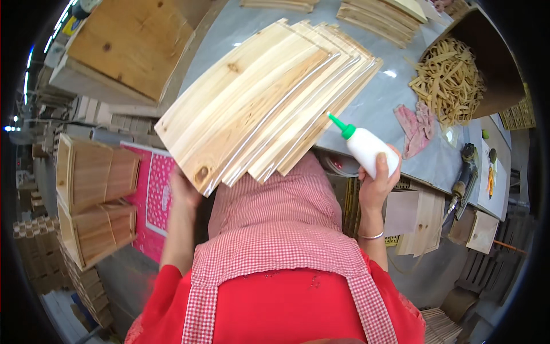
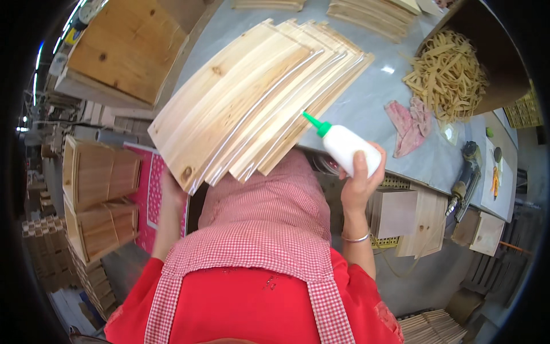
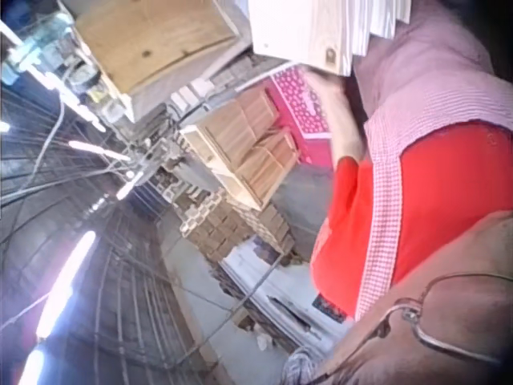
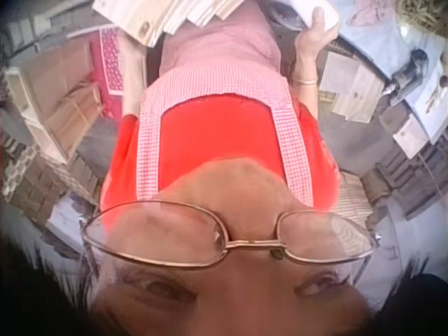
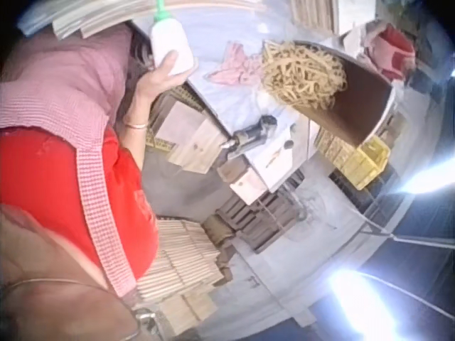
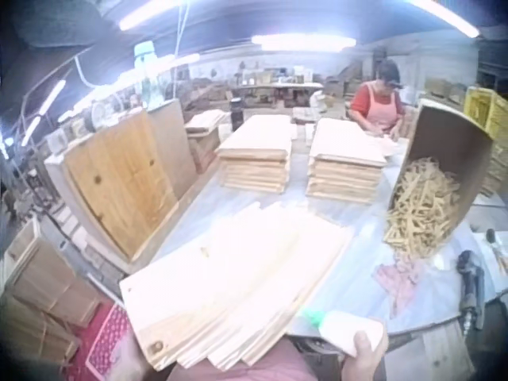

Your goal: Assembling wooden storage boxes by applying glue to wooden panels, joining them together, and securing the structure with rubber bands.

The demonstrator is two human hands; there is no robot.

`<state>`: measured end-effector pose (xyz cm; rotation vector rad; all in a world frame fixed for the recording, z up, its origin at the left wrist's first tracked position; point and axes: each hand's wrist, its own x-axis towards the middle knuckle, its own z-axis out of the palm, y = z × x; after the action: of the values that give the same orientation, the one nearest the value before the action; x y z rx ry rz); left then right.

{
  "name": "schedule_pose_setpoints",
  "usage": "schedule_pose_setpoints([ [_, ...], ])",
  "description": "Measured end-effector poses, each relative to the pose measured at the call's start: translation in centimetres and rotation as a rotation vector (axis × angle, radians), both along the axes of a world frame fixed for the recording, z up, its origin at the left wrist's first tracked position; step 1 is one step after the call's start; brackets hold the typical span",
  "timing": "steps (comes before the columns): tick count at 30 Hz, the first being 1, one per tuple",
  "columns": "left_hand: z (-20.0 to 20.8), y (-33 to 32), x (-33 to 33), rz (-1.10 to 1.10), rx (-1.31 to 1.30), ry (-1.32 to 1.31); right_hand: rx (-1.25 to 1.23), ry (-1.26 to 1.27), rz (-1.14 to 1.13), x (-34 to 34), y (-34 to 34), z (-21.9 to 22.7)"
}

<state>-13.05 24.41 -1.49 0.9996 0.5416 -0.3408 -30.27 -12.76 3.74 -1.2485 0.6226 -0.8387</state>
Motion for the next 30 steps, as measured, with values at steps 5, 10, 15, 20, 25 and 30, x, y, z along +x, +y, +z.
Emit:
schedule_pose_setpoints([
  [5, -0.2, -8.9, -5.4, 0.021, -0.734, 0.427, -0.072, -0.071, -0.174, 3.0, -5.5, -0.3],
  [10, -0.2, -9.8, -4.8, -0.070, -0.745, 0.397, -0.094, -0.017, -0.364, 6.0, -10.9, -0.4],
  [15, 1.2, -10.1, -4.6, -0.061, -0.789, 0.429, -0.020, 0.066, -0.389, 8.5, -15.7, -0.8],
  [20, 1.7, -9.8, -4.9, -0.015, -0.714, 0.397, -0.141, 0.246, -0.418, 10.9, -19.0, -2.1],
  [25, 2.9, -10.9, -4.9, 0.027, -0.570, 0.405, -0.201, 0.279, -0.406, 12.7, -20.7, -2.3],
  [30, 2.3, -10.3, -5.0, -0.001, -0.563, 0.380, -0.480, 0.395, -0.519, 12.2, -22.5, -3.5],
])
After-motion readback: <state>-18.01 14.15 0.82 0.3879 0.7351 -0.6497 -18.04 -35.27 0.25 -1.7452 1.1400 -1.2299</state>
